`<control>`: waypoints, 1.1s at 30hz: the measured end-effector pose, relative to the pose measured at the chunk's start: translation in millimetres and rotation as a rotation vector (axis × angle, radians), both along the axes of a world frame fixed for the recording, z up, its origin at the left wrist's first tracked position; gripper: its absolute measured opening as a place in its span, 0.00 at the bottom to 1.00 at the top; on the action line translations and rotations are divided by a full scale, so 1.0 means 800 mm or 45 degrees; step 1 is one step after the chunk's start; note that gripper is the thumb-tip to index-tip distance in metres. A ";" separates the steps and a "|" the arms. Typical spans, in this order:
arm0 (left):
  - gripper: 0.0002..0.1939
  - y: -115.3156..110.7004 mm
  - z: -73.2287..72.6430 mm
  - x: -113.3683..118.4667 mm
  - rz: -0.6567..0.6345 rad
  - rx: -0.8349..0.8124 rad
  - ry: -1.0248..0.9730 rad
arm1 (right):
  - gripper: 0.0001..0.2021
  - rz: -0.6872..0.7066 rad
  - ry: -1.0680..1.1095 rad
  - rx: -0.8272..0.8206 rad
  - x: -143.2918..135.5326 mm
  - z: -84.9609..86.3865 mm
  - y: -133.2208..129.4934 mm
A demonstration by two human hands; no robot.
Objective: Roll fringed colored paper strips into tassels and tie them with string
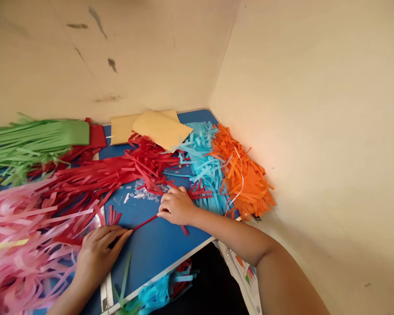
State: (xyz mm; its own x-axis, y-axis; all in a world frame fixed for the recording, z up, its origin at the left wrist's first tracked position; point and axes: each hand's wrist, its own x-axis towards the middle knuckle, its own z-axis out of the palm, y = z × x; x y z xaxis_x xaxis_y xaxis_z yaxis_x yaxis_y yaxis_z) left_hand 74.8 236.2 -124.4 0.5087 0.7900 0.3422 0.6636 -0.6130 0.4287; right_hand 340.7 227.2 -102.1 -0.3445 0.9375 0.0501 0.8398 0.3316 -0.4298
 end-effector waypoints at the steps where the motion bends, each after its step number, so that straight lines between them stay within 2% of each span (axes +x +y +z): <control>1: 0.16 -0.001 0.003 0.004 0.025 0.002 0.048 | 0.09 -0.016 -0.018 -0.032 -0.003 0.005 0.001; 3: 0.15 -0.003 0.012 0.015 0.082 0.018 0.203 | 0.08 -0.056 -0.085 -0.099 -0.011 0.015 0.004; 5: 0.12 -0.007 0.023 0.025 0.124 0.080 0.350 | 0.05 -0.049 -0.193 -0.073 -0.017 0.024 0.005; 7: 0.10 -0.012 0.030 0.033 0.070 0.172 0.415 | 0.03 0.097 -0.293 0.083 -0.021 0.027 0.003; 11: 0.17 -0.020 0.030 0.037 -0.115 0.322 0.389 | 0.11 0.456 -0.357 0.419 -0.019 0.016 -0.006; 16: 0.12 -0.024 0.023 0.038 -0.120 0.383 0.337 | 0.14 0.612 -0.403 0.550 -0.019 -0.001 -0.009; 18: 0.12 -0.023 0.021 0.040 -0.122 0.416 0.307 | 0.13 0.604 -0.418 0.517 -0.022 0.000 -0.005; 23: 0.11 -0.021 0.015 0.039 -0.109 0.447 0.221 | 0.10 0.390 -0.316 0.392 -0.022 0.008 0.003; 29: 0.12 -0.025 0.010 0.028 -0.069 0.359 0.206 | 0.12 0.356 -0.195 0.484 -0.011 -0.002 -0.010; 33: 0.14 -0.024 0.012 0.028 0.015 0.236 0.254 | 0.09 0.221 -0.137 0.290 -0.010 -0.005 -0.013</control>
